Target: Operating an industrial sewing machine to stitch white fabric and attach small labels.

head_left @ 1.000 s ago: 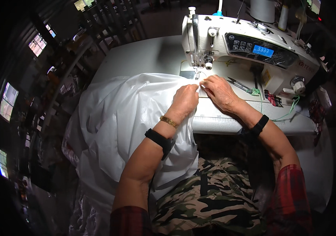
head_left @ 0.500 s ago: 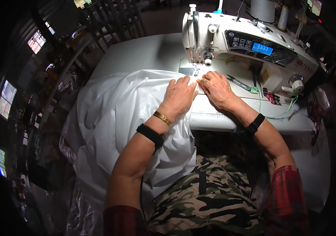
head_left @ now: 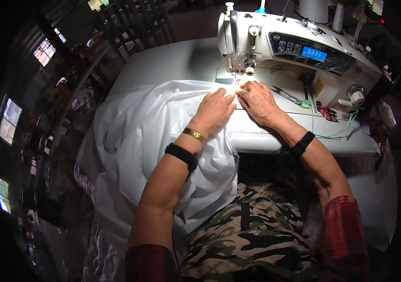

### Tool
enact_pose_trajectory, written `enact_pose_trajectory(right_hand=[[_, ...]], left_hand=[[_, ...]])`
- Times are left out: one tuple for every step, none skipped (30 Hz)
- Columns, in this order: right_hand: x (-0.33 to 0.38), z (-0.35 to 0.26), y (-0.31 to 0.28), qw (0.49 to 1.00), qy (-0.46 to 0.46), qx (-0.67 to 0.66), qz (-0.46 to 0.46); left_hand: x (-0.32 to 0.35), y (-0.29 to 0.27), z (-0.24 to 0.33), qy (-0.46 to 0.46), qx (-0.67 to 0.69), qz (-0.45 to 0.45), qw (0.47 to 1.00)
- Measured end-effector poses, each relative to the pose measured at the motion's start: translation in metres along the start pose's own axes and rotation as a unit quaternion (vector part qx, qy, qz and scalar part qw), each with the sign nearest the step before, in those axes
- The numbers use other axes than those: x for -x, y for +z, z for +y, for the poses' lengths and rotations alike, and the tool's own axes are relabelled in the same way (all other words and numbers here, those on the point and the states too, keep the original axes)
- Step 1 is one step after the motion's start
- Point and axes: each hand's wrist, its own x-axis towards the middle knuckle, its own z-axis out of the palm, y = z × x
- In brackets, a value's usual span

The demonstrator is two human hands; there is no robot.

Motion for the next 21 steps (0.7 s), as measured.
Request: enact_pose_trajectory(right_hand=[[-0.001,0.0,0.0,1.0,0.001,-0.001,-0.001],[-0.001,-0.001,0.0,1.0,0.007,0.002,-0.007],[-0.001,0.0,0.0,1.0,0.013,0.005,-0.014],[-0.002,0.0,0.0,1.0,0.015,0.005,-0.015],[-0.003,0.0,0.001,1.0,0.009,-0.004,-0.007],[-0.003,0.001,0.001,1.0,0.003,-0.012,0.001],[-0.003,0.002,0.001,1.0,0.006,-0.012,0.001],[-0.003,0.004,0.0,1.0,0.0,-0.012,0.0],[-0.003,0.006,0.0,1.0,-0.006,-0.012,0.0],[-0.003,0.004,-0.002,1.0,-0.003,-0.012,-0.001],[-0.005,0.002,-0.004,1.0,0.004,-0.011,-0.028],[-0.007,0.0,-0.005,0.998,0.011,-0.009,-0.055],[-0.006,0.002,-0.003,0.998,0.016,-0.006,-0.055],[-0.005,0.003,-0.001,0.998,0.023,-0.01,-0.05],[-0.004,0.005,-0.001,0.998,0.029,-0.013,-0.045],[-0.005,0.003,-0.005,0.996,0.045,-0.021,-0.077],[-0.002,0.003,-0.004,0.996,0.048,-0.019,-0.075],[0.001,0.003,-0.001,0.997,0.039,-0.031,-0.066],[0.004,0.001,0.001,0.997,0.028,-0.045,-0.059],[0.009,0.0,0.001,0.995,0.021,-0.086,-0.039],[0.017,0.0,-0.001,0.995,0.02,-0.085,-0.038]], left_hand=[[0.0,-0.001,0.002,0.0,0.001,-0.001,1.0],[-0.002,-0.002,0.004,-0.011,0.003,-0.011,1.0],[-0.003,-0.002,0.005,-0.021,0.005,-0.02,1.0],[-0.004,-0.003,0.005,-0.021,0.007,-0.022,1.0],[-0.005,-0.005,0.003,-0.021,0.013,-0.024,0.999],[-0.006,-0.005,0.003,-0.021,0.02,-0.026,0.999],[-0.006,-0.003,0.002,-0.02,0.021,-0.028,0.999],[-0.006,-0.001,0.002,-0.016,0.017,-0.015,1.0],[-0.007,0.0,0.002,-0.011,0.014,-0.002,1.0],[-0.008,0.001,0.001,-0.01,0.015,-0.004,1.0],[-0.009,0.001,-0.001,-0.014,0.001,-0.009,1.0],[-0.01,0.001,-0.003,-0.017,-0.013,-0.014,1.0],[-0.011,0.001,-0.002,-0.012,-0.012,-0.015,1.0],[-0.012,0.001,0.0,-0.021,-0.004,-0.014,1.0],[-0.014,0.001,0.002,-0.031,0.003,-0.013,0.999],[-0.014,0.003,0.001,-0.027,0.0,-0.006,1.0],[-0.013,0.004,0.0,-0.023,0.0,-0.006,1.0],[-0.012,0.005,-0.001,-0.019,0.011,0.012,1.0],[-0.01,0.006,0.0,-0.018,0.021,0.03,0.999],[-0.01,0.007,0.0,-0.017,0.021,0.031,0.999],[-0.011,0.007,0.0,-0.011,0.022,0.027,0.999]])
